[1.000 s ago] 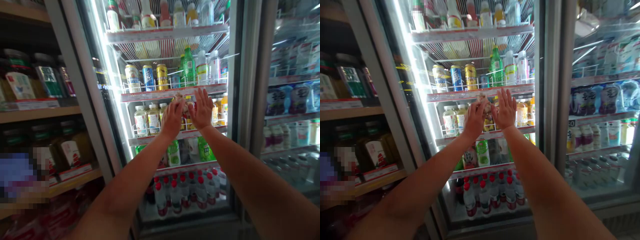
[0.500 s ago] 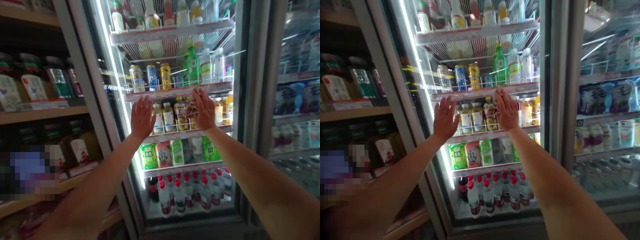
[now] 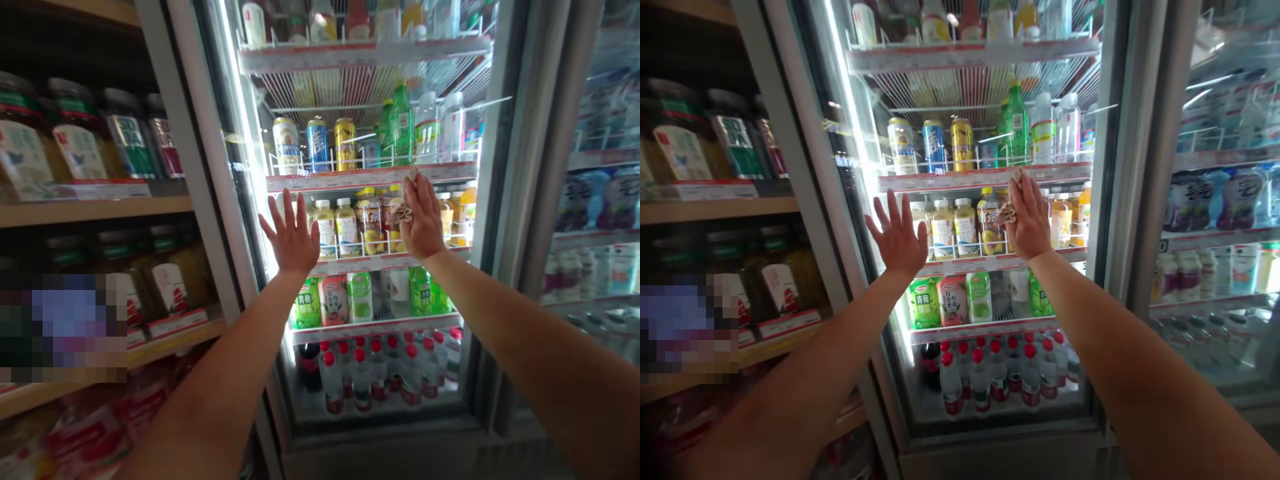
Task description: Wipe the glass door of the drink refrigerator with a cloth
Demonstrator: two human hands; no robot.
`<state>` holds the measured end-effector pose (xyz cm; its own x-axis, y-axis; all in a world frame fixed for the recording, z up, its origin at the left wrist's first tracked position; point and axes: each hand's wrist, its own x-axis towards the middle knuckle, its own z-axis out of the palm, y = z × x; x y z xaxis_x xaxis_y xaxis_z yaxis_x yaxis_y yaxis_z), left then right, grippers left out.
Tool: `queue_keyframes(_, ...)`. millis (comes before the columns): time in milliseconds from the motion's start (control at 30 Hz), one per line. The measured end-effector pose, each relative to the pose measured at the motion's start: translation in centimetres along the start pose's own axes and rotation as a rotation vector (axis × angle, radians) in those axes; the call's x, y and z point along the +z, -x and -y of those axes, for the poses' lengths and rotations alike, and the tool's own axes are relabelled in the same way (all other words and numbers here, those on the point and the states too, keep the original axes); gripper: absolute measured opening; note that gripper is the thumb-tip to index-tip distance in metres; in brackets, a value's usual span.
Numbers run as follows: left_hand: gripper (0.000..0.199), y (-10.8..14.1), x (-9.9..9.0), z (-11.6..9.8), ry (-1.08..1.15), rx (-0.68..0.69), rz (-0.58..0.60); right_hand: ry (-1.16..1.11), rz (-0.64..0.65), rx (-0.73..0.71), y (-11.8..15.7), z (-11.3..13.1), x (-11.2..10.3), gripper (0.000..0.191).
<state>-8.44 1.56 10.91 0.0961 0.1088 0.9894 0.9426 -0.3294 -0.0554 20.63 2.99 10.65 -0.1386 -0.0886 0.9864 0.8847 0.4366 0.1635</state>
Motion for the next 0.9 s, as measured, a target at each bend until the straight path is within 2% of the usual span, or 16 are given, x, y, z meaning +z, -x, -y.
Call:
queue_keyframes(67,0.064,0.0,0.0,0.0,0.058,-0.034,0.007,-0.012,-0.009,0.041,-0.1,0.6,0.3,0.071)
queue_keyframes(200,0.062,0.2,-0.1,0.1,0.140,-0.017,0.004,0.008,-0.029,0.183,-0.3,2.0,1.1,0.068)
queue_keyframes(267,0.061,0.3,-0.4,0.3,0.157,-0.012,0.005,0.005,-0.019,0.196,-0.3,2.7,1.3,0.064)
queue_keyframes(333,0.059,0.5,-0.7,0.4,0.162,-0.005,0.026,-0.032,0.046,0.112,-0.3,3.3,1.0,0.062)
queue_keyframes(433,0.059,0.6,-0.8,0.7,0.162,0.008,0.042,-0.091,0.215,-0.082,-0.5,3.7,0.4,0.061)
queue_keyframes(500,0.060,0.6,-0.8,0.7,0.159,0.009,0.047,-0.090,0.289,-0.151,-1.0,3.6,0.1,0.059)
queue_keyframes(567,0.061,0.6,-0.7,0.8,0.150,0.007,0.054,-0.068,0.288,-0.147,-1.4,3.5,0.1,0.058)
queue_keyframes(667,0.061,0.7,-0.6,0.8,0.146,0.012,0.045,-0.077,0.206,-0.116,-1.5,3.8,0.6,0.059)
queue_keyframes(733,0.061,0.7,-0.6,0.8,0.153,0.025,0.025,-0.116,0.193,-0.154,-1.2,4.4,1.0,0.060)
queue_keyframes(900,0.060,0.7,-0.7,0.8,0.138,0.021,0.024,-0.193,0.322,-0.314,-1.2,5.5,1.5,0.062)
